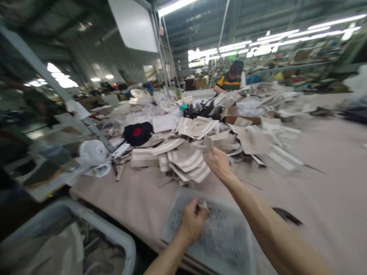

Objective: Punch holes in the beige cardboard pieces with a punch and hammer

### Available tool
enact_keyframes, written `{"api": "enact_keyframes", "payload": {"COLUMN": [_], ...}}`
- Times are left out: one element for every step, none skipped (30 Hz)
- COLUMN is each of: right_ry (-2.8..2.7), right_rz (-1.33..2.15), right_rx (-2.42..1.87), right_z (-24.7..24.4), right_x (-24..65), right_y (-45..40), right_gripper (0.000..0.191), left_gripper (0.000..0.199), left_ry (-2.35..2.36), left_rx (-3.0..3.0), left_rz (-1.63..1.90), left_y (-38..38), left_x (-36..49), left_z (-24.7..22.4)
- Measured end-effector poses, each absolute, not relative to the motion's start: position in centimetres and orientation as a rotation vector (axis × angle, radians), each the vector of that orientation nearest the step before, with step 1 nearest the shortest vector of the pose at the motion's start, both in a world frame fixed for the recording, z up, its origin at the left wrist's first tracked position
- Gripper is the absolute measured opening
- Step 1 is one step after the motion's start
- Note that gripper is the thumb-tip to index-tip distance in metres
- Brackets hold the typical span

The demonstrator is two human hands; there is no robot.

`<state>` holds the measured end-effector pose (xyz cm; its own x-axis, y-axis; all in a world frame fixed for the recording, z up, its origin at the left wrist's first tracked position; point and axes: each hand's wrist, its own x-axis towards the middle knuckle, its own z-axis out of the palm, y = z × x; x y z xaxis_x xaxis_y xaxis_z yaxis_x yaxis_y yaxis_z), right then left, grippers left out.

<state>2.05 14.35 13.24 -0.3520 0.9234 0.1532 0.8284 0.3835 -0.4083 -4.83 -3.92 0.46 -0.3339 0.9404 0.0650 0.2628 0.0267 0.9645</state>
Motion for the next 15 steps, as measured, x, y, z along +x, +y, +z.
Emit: {"api": "enact_keyframes", "payload": {"right_ry": [-2.178, -2.024, -1.829, -1.574, -1.383, -1.245, -1.131, -0.995, -0.802, -0.628, -0.473, -0.35, -0.268, -0.222, -0.204], "right_rz": [0.442, 0.546, 0.677, 0.844, 0.958, 1.064, 1.147, 1.269, 1.391, 1.509, 1.603, 1.671, 1.717, 1.739, 1.751], "right_rx": [-1.548, -1.567, -1.567, -1.545, -1.535, -1.553, -1.613, -1.671, -1.676, -1.634, -1.585, -1.533, -1.492, -1.475, -1.471], "right_z": [13.0, 12.6, 11.9, 11.1, 10.0, 8.8, 7.5, 6.2, 5.0, 3.9, 3.1, 2.4, 1.8, 1.4, 1.0], "right_x": [4.6, 7.1, 9.4, 11.3, 12.8, 13.9, 14.7, 15.1, 15.3, 15.3, 15.2, 15.1, 14.9, 14.7, 14.5], "right_y": [12.8, 10.6, 7.9, 4.8, 1.5, -1.8, -5.0, -7.9, -10.4, -12.4, -14.0, -15.2, -16.0, -16.6, -16.9], "right_gripper": [0.049, 0.05, 0.051, 0.048, 0.044, 0.042, 0.044, 0.045, 0.045, 0.048, 0.053, 0.058, 0.06, 0.061, 0.061], "left_gripper": [0.018, 0.018, 0.019, 0.019, 0.02, 0.021, 0.023, 0.024, 0.025, 0.025, 0.025, 0.025, 0.025, 0.025, 0.026], "left_ry": [1.647, 1.626, 1.605, 1.588, 1.578, 1.577, 1.582, 1.589, 1.595, 1.594, 1.585, 1.564, 1.533, 1.494, 1.45], "left_rx": [1.244, 1.248, 1.24, 1.226, 1.206, 1.175, 1.139, 1.1, 1.059, 1.028, 1.008, 1.004, 1.009, 1.023, 1.043], "left_rz": [1.353, 1.362, 1.371, 1.388, 1.402, 1.42, 1.44, 1.46, 1.48, 1.498, 1.512, 1.518, 1.514, 1.504, 1.487], "left_y": [-4.1, -4.2, -4.3, -4.4, -4.5, -4.6, -4.7, -4.7, -4.7, -4.7, -4.5, -4.3, -3.9, -3.5, -3.0], "left_x": [-4.9, -4.9, -5.0, -5.0, -5.1, -5.2, -5.3, -5.4, -5.4, -5.4, -5.4, -5.3, -5.1, -4.9, -4.5], "left_z": [0.2, 0.0, -0.1, -0.2, -0.3, -0.3, -0.2, -0.1, 0.0, 0.3, 0.5, 0.9, 1.3, 1.7, 2.1]}}
